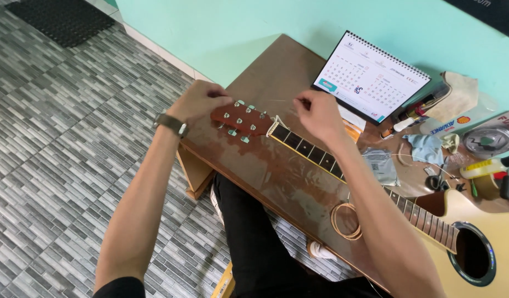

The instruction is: The person is changing the strings on an acoustic guitar. They are seen winding the strings onto the tuning pegs at the headstock and then securing the other end of the strings at the bridge of the guitar.

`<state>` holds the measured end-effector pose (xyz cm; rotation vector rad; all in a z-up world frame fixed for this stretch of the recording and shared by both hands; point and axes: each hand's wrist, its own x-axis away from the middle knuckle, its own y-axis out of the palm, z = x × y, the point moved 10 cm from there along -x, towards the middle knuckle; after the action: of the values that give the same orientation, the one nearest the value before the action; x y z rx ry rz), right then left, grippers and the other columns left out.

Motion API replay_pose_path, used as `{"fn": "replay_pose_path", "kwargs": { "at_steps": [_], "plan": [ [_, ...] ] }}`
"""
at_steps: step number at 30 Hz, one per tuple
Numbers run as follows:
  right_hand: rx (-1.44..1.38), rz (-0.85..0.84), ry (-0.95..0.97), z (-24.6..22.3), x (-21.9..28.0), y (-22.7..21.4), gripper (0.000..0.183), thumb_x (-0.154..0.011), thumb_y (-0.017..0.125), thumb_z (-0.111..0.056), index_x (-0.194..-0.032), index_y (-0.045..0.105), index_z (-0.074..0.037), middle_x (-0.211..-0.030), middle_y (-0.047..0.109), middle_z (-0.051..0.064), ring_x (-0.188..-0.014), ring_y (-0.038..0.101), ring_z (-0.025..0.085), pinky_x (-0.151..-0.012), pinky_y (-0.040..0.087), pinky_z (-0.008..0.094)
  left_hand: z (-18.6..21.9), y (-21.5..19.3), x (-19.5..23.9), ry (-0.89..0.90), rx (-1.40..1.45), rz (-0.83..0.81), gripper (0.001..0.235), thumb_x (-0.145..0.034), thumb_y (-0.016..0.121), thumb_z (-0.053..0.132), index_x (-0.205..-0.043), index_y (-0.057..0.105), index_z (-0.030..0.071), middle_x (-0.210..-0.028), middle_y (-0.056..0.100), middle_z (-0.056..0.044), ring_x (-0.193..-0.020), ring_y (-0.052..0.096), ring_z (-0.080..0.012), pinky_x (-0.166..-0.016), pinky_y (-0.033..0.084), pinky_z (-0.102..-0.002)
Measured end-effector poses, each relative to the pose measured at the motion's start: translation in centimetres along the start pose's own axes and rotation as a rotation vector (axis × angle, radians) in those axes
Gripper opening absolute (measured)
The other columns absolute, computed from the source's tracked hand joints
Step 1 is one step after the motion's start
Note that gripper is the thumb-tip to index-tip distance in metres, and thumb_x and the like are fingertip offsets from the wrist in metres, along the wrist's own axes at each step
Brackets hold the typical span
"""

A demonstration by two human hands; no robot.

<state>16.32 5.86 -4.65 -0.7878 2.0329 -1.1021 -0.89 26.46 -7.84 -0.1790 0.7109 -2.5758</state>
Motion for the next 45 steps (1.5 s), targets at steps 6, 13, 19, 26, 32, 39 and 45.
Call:
{"fn": "replay_pose_path", "kwargs": {
  "at_steps": [6,13,19,26,32,39,45],
  "plan": [
    [0.251,-0.229,-0.075,-7.1,2.1,-0.5,0.040,-0.088,0.073,-0.035,-0.120,0.073,-0.011,-0.115,0.074,0.015,-0.124,0.060,0.043,-0.107,0.040,0.057,3.1,2.3,-0.3,0.181,-0.110,-0.027,0.020,-0.093,0.073,0.024,-0.105,0.081,0.010,-0.096,0.077,-0.015,-0.094,0.073,-0.0323,-0.087,0.054,-0.043],
    [-0.059,-0.074,-0.111,-4.8,1.7,-0.6,0.022,-0.098,0.060,-0.023,-0.111,0.078,-0.017,-0.095,0.077,0.014,-0.097,0.070,0.044,-0.084,0.056,0.051,8.7,4.8,-0.6,0.375,0.008,-0.071,0.016,-0.096,0.067,0.016,-0.101,0.080,0.008,-0.085,0.077,-0.011,-0.086,0.074,-0.0274,-0.084,0.056,-0.041],
    [-0.045,-0.168,0.017,-4.2,2.9,0.1,0.034,-0.086,0.064,-0.019,-0.118,0.075,-0.017,-0.091,0.077,0.014,-0.090,0.072,0.044,-0.084,0.056,0.055,7.9,7.2,-0.1,0.301,0.002,-0.148,0.014,-0.091,0.068,0.019,-0.097,0.079,0.012,-0.079,0.077,-0.006,-0.081,0.074,-0.0240,-0.081,0.056,-0.039],
    [-0.275,-0.029,0.027,-2.1,1.7,3.3,0.015,-0.088,0.074,-0.020,-0.101,0.080,-0.017,-0.083,0.077,0.005,-0.072,0.073,0.021,-0.067,0.056,0.035,4.4,8.3,-2.3,0.244,0.012,-0.071,0.013,-0.091,0.068,0.017,-0.096,0.080,0.014,-0.076,0.076,-0.002,-0.071,0.073,-0.0169,-0.075,0.056,-0.030],
    [-0.047,-0.027,0.155,1.3,0.9,6.0,0.017,-0.090,0.068,-0.028,-0.101,0.081,-0.025,-0.087,0.078,0.005,-0.088,0.074,0.035,-0.078,0.060,0.048,-2.7,9.4,-5.6,0.223,-0.130,0.153,0.017,-0.089,0.072,0.009,-0.104,0.079,0.015,-0.096,0.079,-0.006,-0.097,0.075,-0.0302,-0.085,0.059,-0.042],
    [-0.081,-0.075,0.216,2.9,1.0,8.8,0.020,-0.091,0.067,-0.030,-0.105,0.081,-0.030,-0.101,0.078,0.005,-0.100,0.072,0.039,-0.086,0.059,0.051,-5.3,10.9,-6.7,0.113,-0.359,0.185,0.012,-0.087,0.080,0.027,-0.099,0.080,0.030,-0.094,0.073,0.008,-0.097,0.070,-0.0188,-0.087,0.057,-0.036],
    [-0.132,-0.040,0.188,1.3,1.4,7.9,0.020,-0.088,0.067,-0.026,-0.102,0.082,-0.024,-0.097,0.078,0.011,-0.099,0.070,0.043,-0.085,0.058,0.053,-4.2,10.4,-5.2,0.083,-0.179,0.167,0.011,-0.087,0.079,0.019,-0.096,0.081,0.025,-0.093,0.073,0.001,-0.097,0.072,-0.0257,-0.087,0.060,-0.041]
  ]
}}
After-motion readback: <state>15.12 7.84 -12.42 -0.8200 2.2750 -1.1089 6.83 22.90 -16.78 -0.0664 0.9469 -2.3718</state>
